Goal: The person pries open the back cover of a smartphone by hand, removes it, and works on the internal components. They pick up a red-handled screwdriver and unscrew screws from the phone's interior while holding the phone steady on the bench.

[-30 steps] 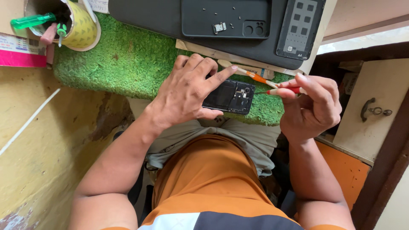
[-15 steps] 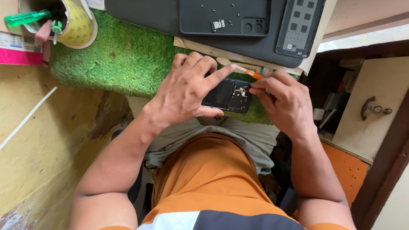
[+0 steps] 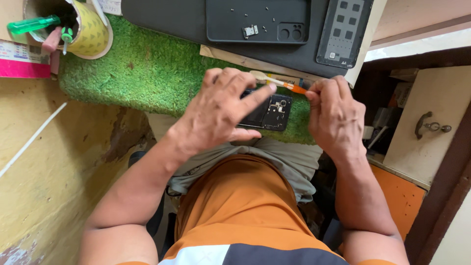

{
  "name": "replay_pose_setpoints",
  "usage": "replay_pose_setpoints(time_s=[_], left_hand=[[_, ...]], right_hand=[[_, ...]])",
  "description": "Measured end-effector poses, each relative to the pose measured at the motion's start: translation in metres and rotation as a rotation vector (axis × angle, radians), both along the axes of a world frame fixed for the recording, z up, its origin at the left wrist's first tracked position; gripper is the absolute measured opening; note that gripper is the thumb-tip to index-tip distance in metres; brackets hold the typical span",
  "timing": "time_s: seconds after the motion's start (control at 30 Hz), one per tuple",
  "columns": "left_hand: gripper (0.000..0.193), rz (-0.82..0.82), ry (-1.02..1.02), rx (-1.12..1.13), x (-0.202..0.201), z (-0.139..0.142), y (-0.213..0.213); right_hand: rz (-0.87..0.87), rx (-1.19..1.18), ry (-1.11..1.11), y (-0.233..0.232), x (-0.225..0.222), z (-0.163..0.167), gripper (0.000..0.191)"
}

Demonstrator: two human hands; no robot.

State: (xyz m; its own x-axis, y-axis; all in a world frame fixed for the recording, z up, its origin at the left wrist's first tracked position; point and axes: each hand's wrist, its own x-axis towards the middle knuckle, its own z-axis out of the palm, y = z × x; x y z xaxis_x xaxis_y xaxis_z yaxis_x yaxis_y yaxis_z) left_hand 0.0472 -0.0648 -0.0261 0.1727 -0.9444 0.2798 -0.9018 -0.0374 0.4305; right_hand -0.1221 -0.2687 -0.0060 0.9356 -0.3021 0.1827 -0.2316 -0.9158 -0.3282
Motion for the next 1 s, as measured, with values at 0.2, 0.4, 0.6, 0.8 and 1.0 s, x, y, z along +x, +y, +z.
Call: replay_pose_setpoints(time_s=[0.2,0.4,0.6,0.8,1.0], left_hand=[[0.085,-0.028,-0.192,-0.006,-0.035,-0.003,-0.018],[0.064,0.003,-0.2,0.0,-0.045,-0.008,-0.023],[0.061,-0.009,-0.15,-0.024,-0.046,-0.006,-0.027],[0.06,-0.028,-0.048,-0.052,-0.041,-0.003,-0.029],[0.059,-0.044,-0.008,-0.065,-0.038,-0.003,-0.032]], right_hand=[[-0.051,0.049,-0.059,-0.002,-0.005,0.006,0.02],[-0.069,0.177,-0.083,-0.005,-0.009,0.018,0.004],[-0.053,0.366,-0.126,-0.013,-0.02,0.02,0.034],[-0.038,0.983,-0.524,-0.013,-0.024,-0.001,0.02],[0.074,1.063,-0.788,-0.005,-0.013,-0.031,0.003]])
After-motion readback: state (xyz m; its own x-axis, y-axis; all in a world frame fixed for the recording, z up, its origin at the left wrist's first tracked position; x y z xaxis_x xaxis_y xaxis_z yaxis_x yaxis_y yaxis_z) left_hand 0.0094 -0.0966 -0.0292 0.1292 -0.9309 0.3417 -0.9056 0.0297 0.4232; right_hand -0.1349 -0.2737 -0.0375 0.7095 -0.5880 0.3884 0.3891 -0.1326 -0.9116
